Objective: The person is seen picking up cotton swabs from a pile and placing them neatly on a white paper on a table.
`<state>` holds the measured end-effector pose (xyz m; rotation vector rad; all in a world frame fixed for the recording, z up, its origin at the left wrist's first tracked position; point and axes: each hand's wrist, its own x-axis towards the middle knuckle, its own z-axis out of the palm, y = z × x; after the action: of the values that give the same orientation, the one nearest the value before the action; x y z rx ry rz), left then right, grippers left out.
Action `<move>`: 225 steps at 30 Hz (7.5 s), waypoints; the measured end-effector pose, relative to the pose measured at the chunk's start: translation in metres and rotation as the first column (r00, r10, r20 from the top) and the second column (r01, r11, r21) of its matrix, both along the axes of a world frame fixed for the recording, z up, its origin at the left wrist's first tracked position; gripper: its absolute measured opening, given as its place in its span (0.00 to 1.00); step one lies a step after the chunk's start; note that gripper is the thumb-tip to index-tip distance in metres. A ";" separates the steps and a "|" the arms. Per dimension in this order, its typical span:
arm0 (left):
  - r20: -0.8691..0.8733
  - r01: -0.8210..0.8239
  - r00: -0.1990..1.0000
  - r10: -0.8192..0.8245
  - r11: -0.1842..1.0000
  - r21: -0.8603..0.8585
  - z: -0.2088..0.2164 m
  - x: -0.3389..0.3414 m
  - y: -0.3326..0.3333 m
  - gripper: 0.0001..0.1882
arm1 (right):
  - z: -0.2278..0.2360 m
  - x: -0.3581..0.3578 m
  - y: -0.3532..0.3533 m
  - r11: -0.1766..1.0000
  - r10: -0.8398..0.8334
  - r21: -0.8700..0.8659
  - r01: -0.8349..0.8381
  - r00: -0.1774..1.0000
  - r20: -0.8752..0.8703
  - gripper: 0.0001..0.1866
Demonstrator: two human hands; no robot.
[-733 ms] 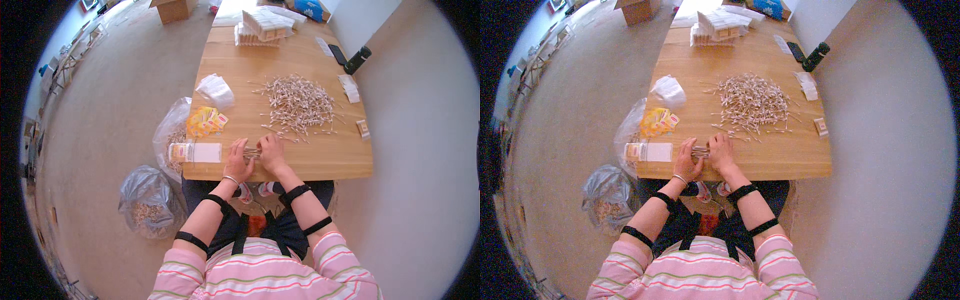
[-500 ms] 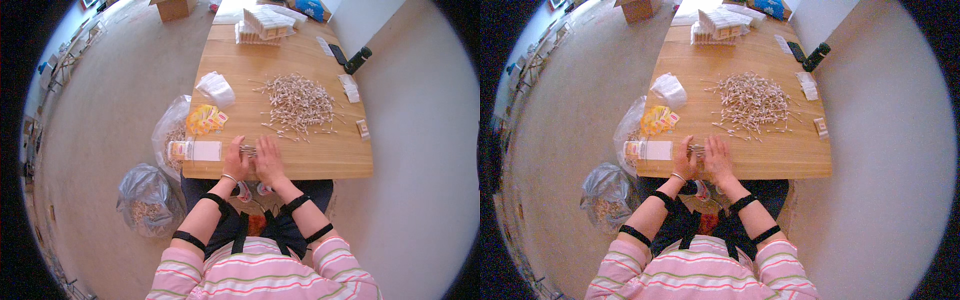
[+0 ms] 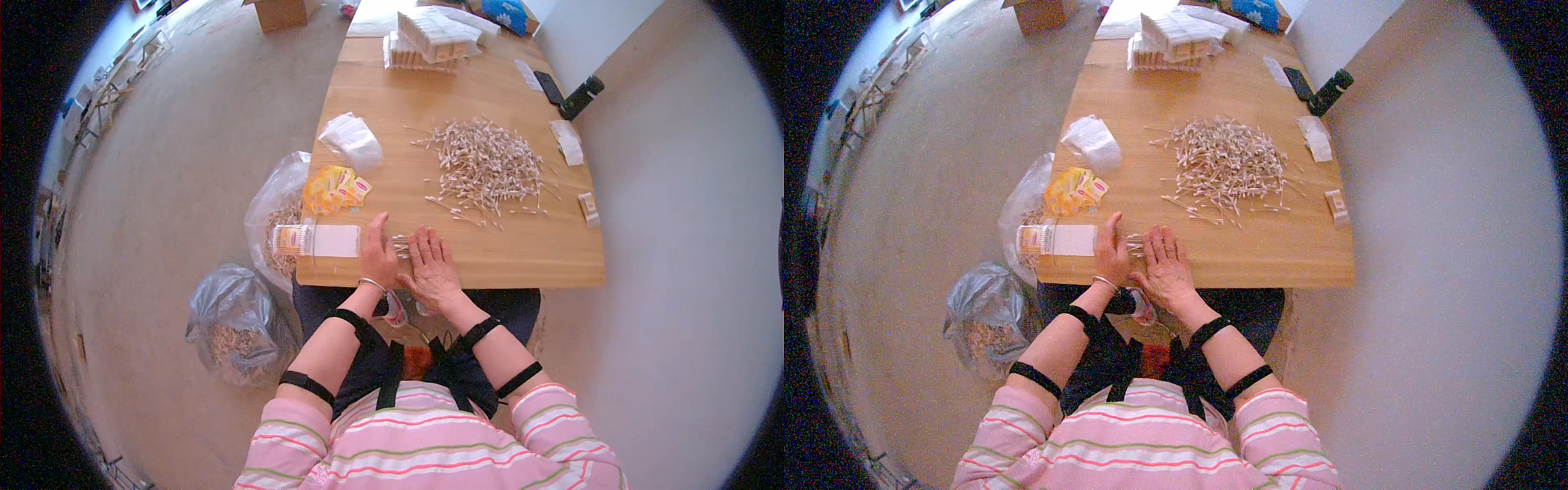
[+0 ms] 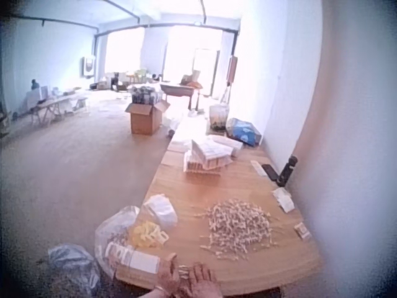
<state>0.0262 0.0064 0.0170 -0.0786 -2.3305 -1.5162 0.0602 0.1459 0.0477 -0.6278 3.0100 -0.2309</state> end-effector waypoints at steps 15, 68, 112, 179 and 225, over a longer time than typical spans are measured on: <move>0.064 -0.048 0.997 0.042 0.994 0.096 -0.005 -0.004 -0.005 0.17 | 0.001 -0.016 0.000 0.999 0.016 0.039 -0.014 0.999 -0.042 0.44; 0.153 0.028 0.983 -0.105 0.899 0.437 -0.008 -0.007 -0.008 0.22 | -0.025 -0.041 -0.047 0.157 -0.354 -0.935 0.319 0.902 0.249 0.29; 0.173 0.019 0.978 -0.119 0.871 0.490 -0.006 -0.031 -0.017 0.20 | -0.011 -0.086 -0.010 0.893 -0.244 -0.424 0.155 0.956 -0.164 0.03; 0.102 0.100 0.969 -0.225 0.735 0.671 -0.017 -0.022 -0.015 0.31 | -0.028 -0.042 -0.036 0.278 -0.274 -0.919 0.279 0.940 0.203 0.24; 0.020 0.141 0.990 -0.139 0.984 -0.111 0.005 -0.012 -0.011 0.29 | -0.015 -0.038 0.006 0.821 -0.212 -0.550 0.153 0.976 -0.045 0.05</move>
<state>0.0138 -0.0046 0.0216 -0.2675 -2.4651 -1.4511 0.0217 0.1520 0.0326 -0.3750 3.0954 -1.1324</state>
